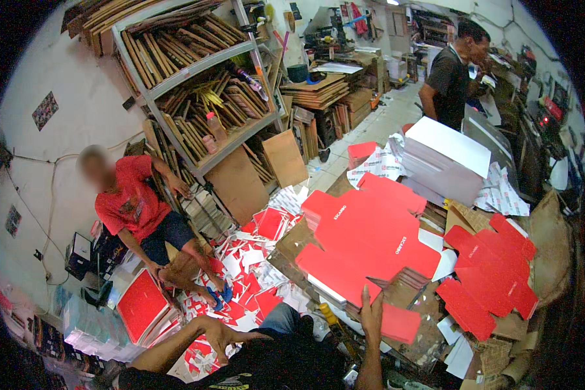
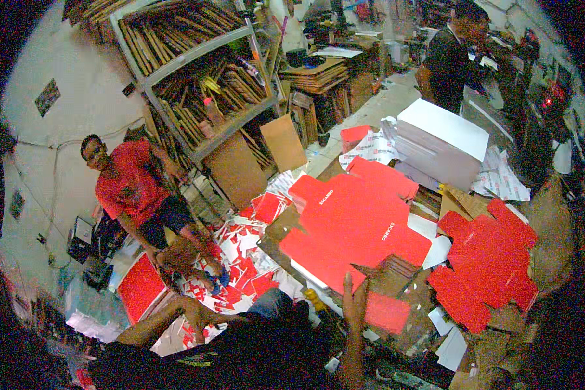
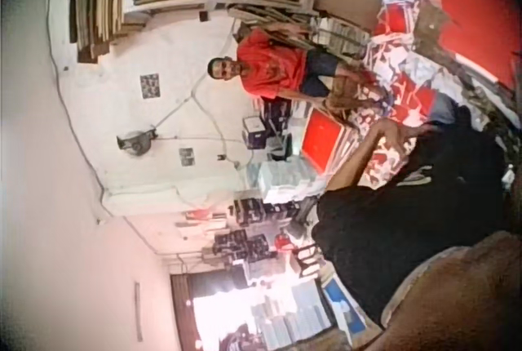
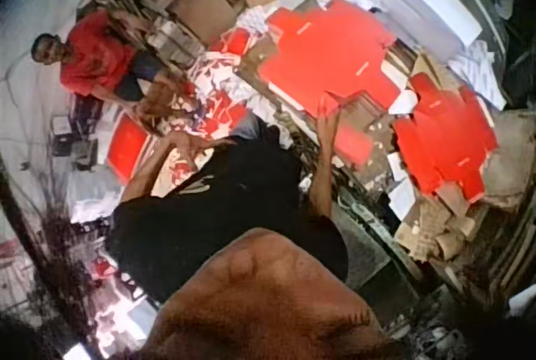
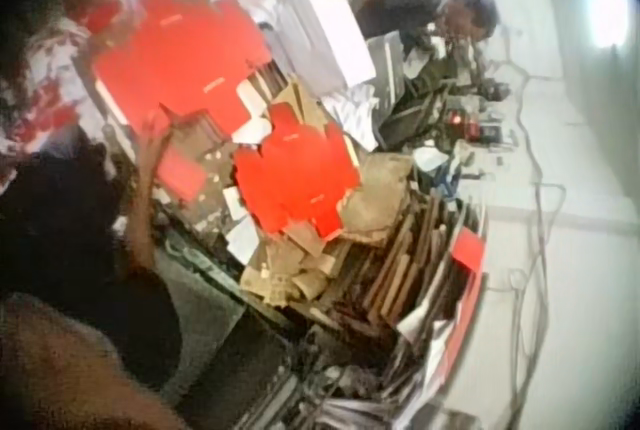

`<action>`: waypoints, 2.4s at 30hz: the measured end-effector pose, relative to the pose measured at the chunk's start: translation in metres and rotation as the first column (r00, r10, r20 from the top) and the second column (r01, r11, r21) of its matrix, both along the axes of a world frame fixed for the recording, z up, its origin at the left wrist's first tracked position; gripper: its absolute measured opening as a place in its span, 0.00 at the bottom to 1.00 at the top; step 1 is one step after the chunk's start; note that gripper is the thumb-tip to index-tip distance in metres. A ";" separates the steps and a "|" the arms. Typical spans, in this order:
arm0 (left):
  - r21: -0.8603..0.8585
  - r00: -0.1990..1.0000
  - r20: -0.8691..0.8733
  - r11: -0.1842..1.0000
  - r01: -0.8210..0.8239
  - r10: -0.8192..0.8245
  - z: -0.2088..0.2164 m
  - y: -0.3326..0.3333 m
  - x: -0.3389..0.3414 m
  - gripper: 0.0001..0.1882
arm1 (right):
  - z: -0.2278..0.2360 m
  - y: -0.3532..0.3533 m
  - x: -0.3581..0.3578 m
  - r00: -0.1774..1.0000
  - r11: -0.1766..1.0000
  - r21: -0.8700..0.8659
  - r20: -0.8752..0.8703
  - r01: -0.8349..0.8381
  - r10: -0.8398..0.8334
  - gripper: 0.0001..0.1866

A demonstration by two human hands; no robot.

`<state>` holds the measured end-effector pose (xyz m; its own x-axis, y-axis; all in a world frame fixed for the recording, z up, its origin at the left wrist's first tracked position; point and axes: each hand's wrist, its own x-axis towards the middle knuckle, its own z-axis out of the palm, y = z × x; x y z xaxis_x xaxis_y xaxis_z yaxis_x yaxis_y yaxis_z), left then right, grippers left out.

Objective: The person strips excess border scrap from die-cut cardboard sheets by hand and places the trimmed box templates onto stacks on the table.

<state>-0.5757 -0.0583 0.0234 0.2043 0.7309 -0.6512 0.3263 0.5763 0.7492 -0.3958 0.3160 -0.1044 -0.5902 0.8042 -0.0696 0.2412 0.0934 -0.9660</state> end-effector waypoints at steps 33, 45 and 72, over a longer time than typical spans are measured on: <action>0.588 0.347 -0.796 0.496 0.639 0.496 -0.005 0.274 -0.100 0.06 | 0.071 0.040 0.010 0.915 0.794 0.462 0.282 -0.394 0.290 0.43; 0.831 0.397 -0.418 0.521 -0.197 0.817 -0.089 0.235 -0.127 0.22 | 0.171 0.085 0.043 0.835 0.871 0.223 0.461 -0.438 0.301 0.27; 0.813 0.010 -0.498 0.471 -0.342 0.867 -0.079 0.283 -0.026 0.29 | 0.286 0.121 0.056 0.938 0.232 0.965 -0.033 0.119 -0.344 0.13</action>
<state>-0.6018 0.2244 -0.0552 -0.8597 0.4158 0.2966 0.5103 0.6762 0.5313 -0.3395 0.4370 0.1812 -0.4357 0.4529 0.7778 0.5510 0.8175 -0.1674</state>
